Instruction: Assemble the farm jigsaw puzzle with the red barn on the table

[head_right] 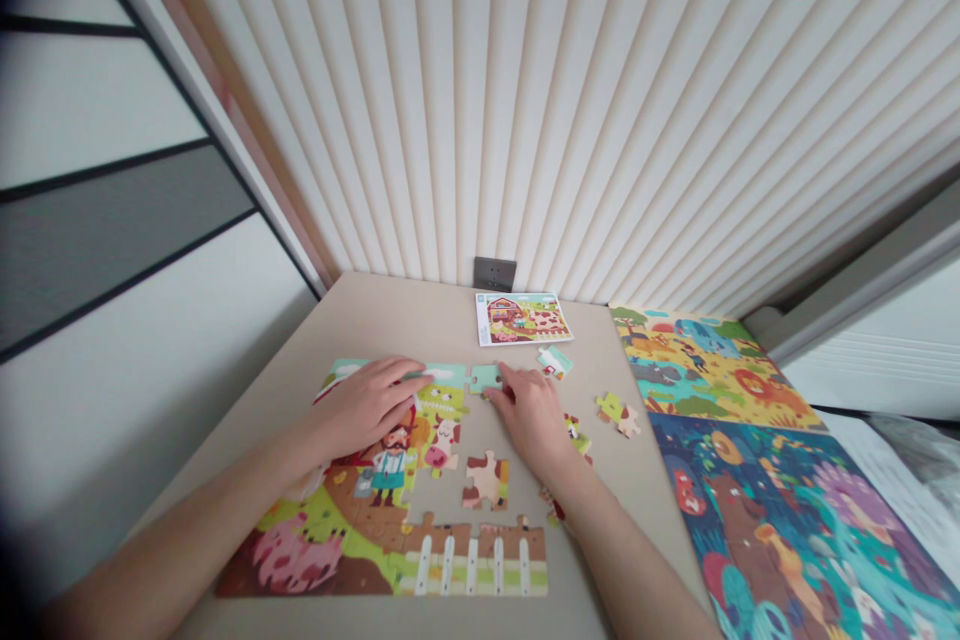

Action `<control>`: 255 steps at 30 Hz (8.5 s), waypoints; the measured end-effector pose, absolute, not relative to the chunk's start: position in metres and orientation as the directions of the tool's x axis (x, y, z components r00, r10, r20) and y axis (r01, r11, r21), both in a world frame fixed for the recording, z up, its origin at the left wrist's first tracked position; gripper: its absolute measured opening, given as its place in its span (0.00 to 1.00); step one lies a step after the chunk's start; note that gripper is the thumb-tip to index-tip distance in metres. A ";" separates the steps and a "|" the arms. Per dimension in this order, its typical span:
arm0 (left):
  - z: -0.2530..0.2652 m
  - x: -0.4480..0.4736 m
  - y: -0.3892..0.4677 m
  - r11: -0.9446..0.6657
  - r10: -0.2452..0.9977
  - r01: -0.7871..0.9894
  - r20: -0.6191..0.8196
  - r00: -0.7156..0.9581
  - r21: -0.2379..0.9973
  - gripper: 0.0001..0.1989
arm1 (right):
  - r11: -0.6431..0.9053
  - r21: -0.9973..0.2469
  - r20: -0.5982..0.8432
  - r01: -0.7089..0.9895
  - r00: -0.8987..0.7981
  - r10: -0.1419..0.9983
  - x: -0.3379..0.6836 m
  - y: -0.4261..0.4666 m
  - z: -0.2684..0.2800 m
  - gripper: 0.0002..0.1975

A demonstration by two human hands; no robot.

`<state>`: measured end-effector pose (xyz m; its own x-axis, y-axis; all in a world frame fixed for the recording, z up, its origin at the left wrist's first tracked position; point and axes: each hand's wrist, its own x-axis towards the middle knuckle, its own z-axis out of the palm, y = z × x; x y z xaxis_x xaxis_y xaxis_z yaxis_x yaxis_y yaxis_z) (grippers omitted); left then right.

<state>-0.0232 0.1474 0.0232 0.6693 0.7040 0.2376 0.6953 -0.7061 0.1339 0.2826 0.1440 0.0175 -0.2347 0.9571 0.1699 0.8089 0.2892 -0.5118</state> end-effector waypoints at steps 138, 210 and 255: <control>0.010 -0.043 0.160 -0.704 0.700 0.703 0.258 0.666 0.099 0.20 | 0.081 -0.261 0.182 0.962 -0.033 0.983 0.445 0.096 0.033 0.25; 0.016 -0.039 0.155 -0.695 0.716 0.709 0.218 0.664 0.123 0.18 | 0.589 -0.466 0.216 0.660 -0.560 0.800 0.302 0.099 0.029 0.37; 0.016 -0.040 0.155 -0.701 0.708 0.703 0.222 0.670 0.115 0.18 | 0.481 -0.392 0.194 0.785 -0.440 0.877 0.318 0.086 0.029 0.11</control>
